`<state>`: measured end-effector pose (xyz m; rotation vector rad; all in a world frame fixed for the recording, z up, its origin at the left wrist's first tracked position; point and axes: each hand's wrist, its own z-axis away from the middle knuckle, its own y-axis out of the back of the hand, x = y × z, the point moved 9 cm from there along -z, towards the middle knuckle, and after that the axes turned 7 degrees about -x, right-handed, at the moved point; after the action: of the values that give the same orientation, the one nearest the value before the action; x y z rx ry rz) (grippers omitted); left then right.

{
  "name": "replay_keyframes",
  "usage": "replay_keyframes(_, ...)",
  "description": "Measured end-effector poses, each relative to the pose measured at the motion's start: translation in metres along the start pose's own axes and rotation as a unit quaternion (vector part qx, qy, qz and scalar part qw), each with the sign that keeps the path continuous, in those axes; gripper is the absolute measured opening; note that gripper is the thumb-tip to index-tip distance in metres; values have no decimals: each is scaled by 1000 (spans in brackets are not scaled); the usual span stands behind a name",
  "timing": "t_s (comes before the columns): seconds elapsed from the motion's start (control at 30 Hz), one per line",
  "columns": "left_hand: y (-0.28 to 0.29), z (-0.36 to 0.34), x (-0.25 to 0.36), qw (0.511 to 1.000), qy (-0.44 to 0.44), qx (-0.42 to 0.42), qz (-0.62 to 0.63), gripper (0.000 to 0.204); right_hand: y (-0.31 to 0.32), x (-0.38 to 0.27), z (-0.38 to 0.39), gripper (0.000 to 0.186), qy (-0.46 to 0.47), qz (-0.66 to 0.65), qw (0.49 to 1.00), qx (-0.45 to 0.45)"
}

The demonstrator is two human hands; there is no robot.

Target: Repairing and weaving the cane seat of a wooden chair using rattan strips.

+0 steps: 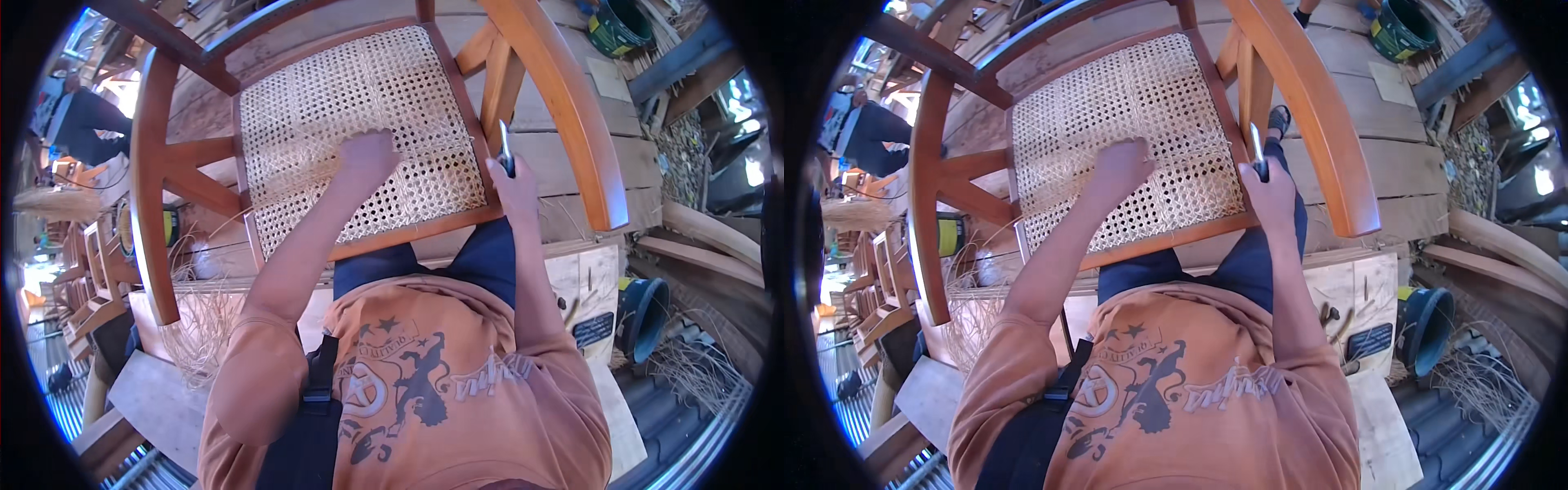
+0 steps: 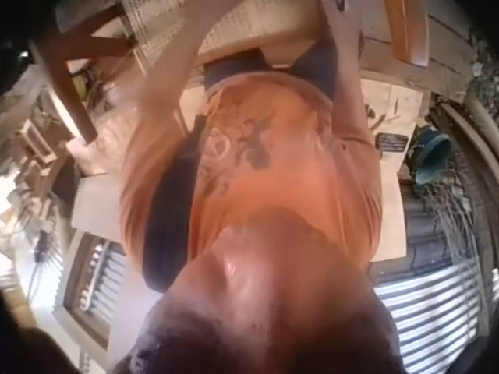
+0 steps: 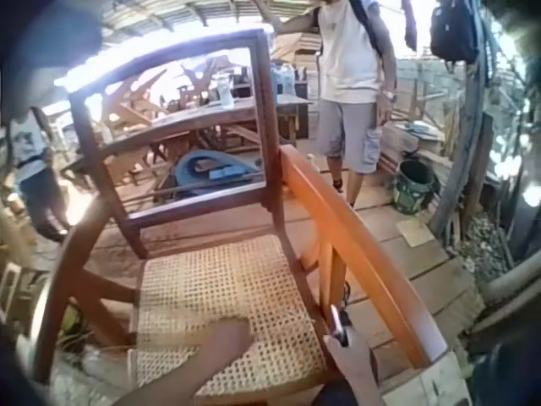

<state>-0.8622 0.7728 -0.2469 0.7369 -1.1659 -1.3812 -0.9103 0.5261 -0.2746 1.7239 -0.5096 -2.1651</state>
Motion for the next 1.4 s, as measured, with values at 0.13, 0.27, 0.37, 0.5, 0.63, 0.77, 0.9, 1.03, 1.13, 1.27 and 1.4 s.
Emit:
replay_keyframes(0.13,-7,16,-37,998,53,-27,-15,35,-1,-26,-11,22,80,41,995,49)
replay_keyframes(0.27,-19,21,-49,991,43,-117,43,36,-18,-22,-24,40,139,116,983,38)
replay_keyframes(0.37,-20,15,-47,991,3,-72,110,43,-22,-17,-31,41,116,165,979,39)
replay_keyframes(0.5,-31,10,-57,990,-24,33,132,39,-33,-19,-34,43,68,229,971,5)
replay_keyframes(0.63,-22,11,-56,982,-79,109,135,36,-31,-22,-35,45,95,256,962,9)
replay_keyframes(0.77,-28,10,-61,968,-109,104,199,35,-29,-16,-37,45,63,247,967,-25)
replay_keyframes(0.9,-28,13,-67,956,-131,116,236,32,-31,-27,-34,44,80,248,964,-44)
replay_keyframes(1.03,-33,5,-75,937,-125,31,324,31,-39,-37,-31,44,121,317,939,-63)
replay_keyframes(1.13,-42,1,-84,915,-117,-20,386,36,-28,-19,-38,44,88,183,976,-77)
replay_keyframes(1.27,-38,2,-83,917,-117,-20,381,38,-30,-28,-33,45,128,209,966,-78)
replay_keyframes(1.4,-37,-1,-83,911,-118,-32,394,38,-42,-36,-29,43,142,299,939,-95)
